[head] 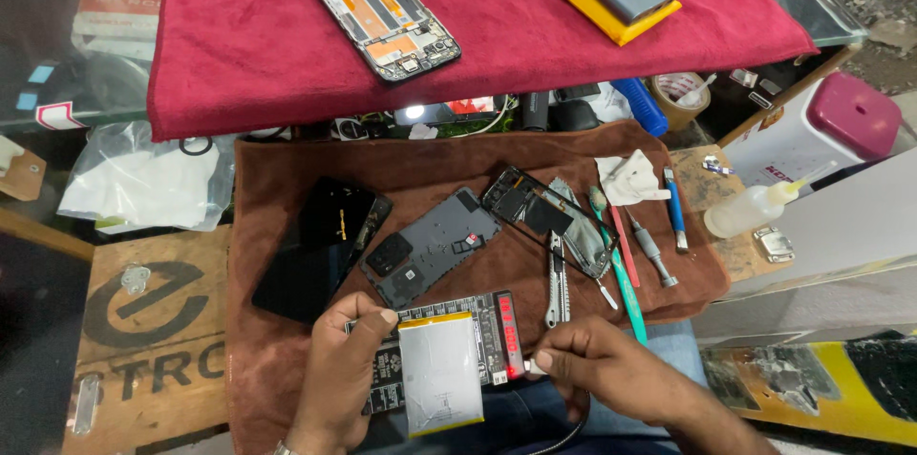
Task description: The person disassembles a smartphone using a utility knife and screwdriver, removes the battery, and tests the device with a diagnostic tool. The person then reassembles the phone and uses a heat gun on the back cover.
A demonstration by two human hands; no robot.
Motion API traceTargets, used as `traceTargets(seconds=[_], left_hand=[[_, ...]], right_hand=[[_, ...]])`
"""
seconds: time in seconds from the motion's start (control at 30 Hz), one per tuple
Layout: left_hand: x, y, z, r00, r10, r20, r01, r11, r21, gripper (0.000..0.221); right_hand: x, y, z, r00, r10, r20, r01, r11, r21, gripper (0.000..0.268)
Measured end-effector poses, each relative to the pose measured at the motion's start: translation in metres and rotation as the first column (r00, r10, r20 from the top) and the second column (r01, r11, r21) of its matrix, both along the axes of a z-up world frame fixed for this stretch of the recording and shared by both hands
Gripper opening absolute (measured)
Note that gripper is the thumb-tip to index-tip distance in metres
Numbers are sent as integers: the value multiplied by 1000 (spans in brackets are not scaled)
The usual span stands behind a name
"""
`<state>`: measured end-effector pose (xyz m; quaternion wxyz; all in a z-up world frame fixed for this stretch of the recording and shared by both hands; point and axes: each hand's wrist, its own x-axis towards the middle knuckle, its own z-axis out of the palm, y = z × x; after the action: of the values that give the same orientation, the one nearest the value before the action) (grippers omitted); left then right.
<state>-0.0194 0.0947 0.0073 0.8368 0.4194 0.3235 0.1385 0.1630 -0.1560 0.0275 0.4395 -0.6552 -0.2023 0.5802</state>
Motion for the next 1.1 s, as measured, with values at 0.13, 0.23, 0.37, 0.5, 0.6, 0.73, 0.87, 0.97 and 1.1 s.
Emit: traceTargets(seconds=[0.13,0.23,0.37,0.5,0.6,0.73,0.87,0.97,1.1], left_hand=[[0,2,3,998,-53,-34,54,998,32,18],[1,-1,6,997,-63,-49,64,997,32,16],[4,-3,10,993,-39,-108,35,999,-35,17],[4,-4,8,994,-32,-107,30,999,-29,19],[3,-7,6,996,-49,-72,48,999,-13,19],[4,-13,4,987,-111,-117,113,994,9,21],[5,-11,0,990,-111,-92,112,994,1,24],[5,-7,1,989,-121,-85,114,990,-78,22],[6,-4,16,997,-41,-61,25,971,-239,32]], right_hand=[[1,3,3,999,42,-16,-42,999,11,23],[1,6,12,998,22,-51,-21,999,26,22],[-3,8,15,997,28,-68,-21,994,104,37],[-7,9,17,999,35,-11,-34,996,83,48],[-6,8,19,998,64,4,-64,996,66,69],[2,11,13,995,98,1,-95,963,251,66],[6,19,11,994,23,-105,6,965,263,53],[5,26,9,997,-10,-79,26,977,212,46],[5,31,13,961,-117,-250,179,954,242,44]])
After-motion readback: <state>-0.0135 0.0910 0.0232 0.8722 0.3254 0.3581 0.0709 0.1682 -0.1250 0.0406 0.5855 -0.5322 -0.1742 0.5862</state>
